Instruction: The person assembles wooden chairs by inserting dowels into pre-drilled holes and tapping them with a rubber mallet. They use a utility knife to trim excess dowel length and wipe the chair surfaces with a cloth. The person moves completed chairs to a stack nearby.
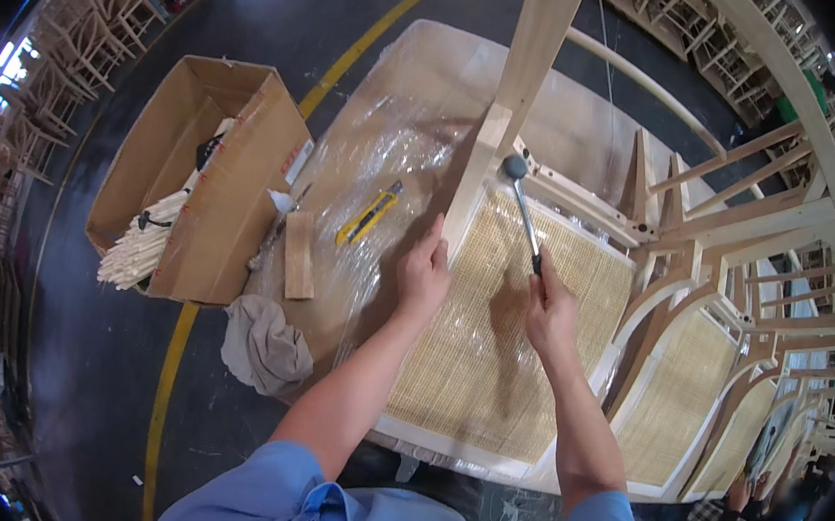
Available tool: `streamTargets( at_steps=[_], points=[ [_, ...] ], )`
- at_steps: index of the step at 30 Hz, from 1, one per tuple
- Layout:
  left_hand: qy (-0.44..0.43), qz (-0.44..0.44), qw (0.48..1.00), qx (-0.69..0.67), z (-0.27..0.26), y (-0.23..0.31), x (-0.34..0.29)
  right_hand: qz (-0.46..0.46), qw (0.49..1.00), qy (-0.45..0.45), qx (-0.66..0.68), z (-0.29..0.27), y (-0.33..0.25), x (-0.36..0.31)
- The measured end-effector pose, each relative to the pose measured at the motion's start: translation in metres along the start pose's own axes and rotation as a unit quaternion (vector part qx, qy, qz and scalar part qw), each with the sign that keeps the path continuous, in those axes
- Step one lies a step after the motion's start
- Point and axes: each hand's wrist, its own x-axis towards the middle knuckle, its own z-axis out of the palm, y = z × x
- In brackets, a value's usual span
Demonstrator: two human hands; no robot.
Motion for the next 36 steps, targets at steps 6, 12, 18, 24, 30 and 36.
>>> streamTargets(
  at_steps=[6,12,18,24,30,36],
  points=[
    [-0.005,-0.014,1.000,-0.002,0.002,0.003,0.000,-0.040,0.999,0.029,0.008,0.003,0.020,0.002],
    [0.006,0.005,1.000,0.013,0.001,0.002,0.002,-0.127,0.976,0.162,0.065,0.009,0.020,-0.010],
    [0.062,0.076,0.995,0.019,0.008,-0.011,0.001,-0.048,0.995,0.072,0.058,-0.006,0.025,-0.024],
    [0.100,0.138,0.985,0.021,0.010,-0.015,-0.001,0.002,1.000,0.024,0.009,-0.018,0.035,-0.024],
    [0.000,0.009,1.000,0.017,0.006,0.005,-0.004,0.054,0.999,0.010,0.004,-0.017,0.048,-0.029],
    [0.032,0.056,0.997,0.039,0.005,0.004,-0.001,-0.086,0.973,0.206,0.056,-0.012,0.053,-0.038]
  ],
)
